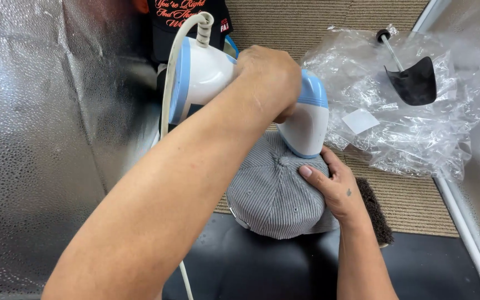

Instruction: Brushing the interior and exterior of a grey cap with a wooden brush and then steaming it with a handheld steamer to remove wrinkles.

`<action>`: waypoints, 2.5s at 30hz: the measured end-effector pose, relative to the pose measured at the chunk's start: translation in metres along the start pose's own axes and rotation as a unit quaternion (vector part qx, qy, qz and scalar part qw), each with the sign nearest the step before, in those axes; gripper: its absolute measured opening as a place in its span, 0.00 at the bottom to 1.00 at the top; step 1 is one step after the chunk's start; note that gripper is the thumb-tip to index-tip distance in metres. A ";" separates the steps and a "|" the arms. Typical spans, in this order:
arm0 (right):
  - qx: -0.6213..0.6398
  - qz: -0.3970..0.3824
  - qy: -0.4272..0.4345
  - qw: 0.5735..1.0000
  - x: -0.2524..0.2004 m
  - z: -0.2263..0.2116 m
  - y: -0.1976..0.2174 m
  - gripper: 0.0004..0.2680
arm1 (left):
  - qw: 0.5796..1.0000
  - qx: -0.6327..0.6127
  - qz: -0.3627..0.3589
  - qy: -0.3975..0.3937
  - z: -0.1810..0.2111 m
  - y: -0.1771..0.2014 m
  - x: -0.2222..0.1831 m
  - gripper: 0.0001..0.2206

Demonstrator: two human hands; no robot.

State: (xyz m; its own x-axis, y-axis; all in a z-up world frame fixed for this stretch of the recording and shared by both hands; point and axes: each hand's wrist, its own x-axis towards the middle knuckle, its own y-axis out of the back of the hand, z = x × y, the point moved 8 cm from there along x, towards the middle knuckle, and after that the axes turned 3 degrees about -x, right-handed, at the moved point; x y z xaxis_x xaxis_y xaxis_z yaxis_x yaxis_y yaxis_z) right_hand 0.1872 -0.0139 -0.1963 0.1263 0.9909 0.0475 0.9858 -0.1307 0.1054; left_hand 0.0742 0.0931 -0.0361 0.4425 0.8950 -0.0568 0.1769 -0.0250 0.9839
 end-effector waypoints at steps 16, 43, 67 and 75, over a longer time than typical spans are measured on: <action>-0.041 -0.005 0.017 0.999 0.001 -0.024 -0.001 0.26 | 0.988 -0.106 -0.008 0.116 -0.107 -0.049 -0.166 0.28; -0.196 -0.125 -0.032 0.972 0.029 -0.053 -0.035 0.20 | 0.961 0.120 0.239 -0.075 0.058 -0.034 -0.183 0.12; -0.189 -0.106 -0.019 0.976 0.022 -0.053 -0.032 0.16 | 0.962 0.121 0.238 -0.046 -0.023 -0.063 -0.231 0.24; -0.183 -0.117 -0.003 0.976 0.018 -0.060 -0.035 0.17 | 0.949 0.032 0.287 -0.124 0.049 -0.028 -0.196 0.04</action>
State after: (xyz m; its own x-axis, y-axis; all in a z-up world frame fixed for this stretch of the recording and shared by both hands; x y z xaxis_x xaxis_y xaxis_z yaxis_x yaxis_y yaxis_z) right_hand 0.1484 0.0061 -0.1399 -0.0952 0.9951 -0.0260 0.8828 0.0965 0.4597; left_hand 0.0252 -0.1035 -0.0605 0.6745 0.5937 0.4388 -0.1053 -0.5109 0.8532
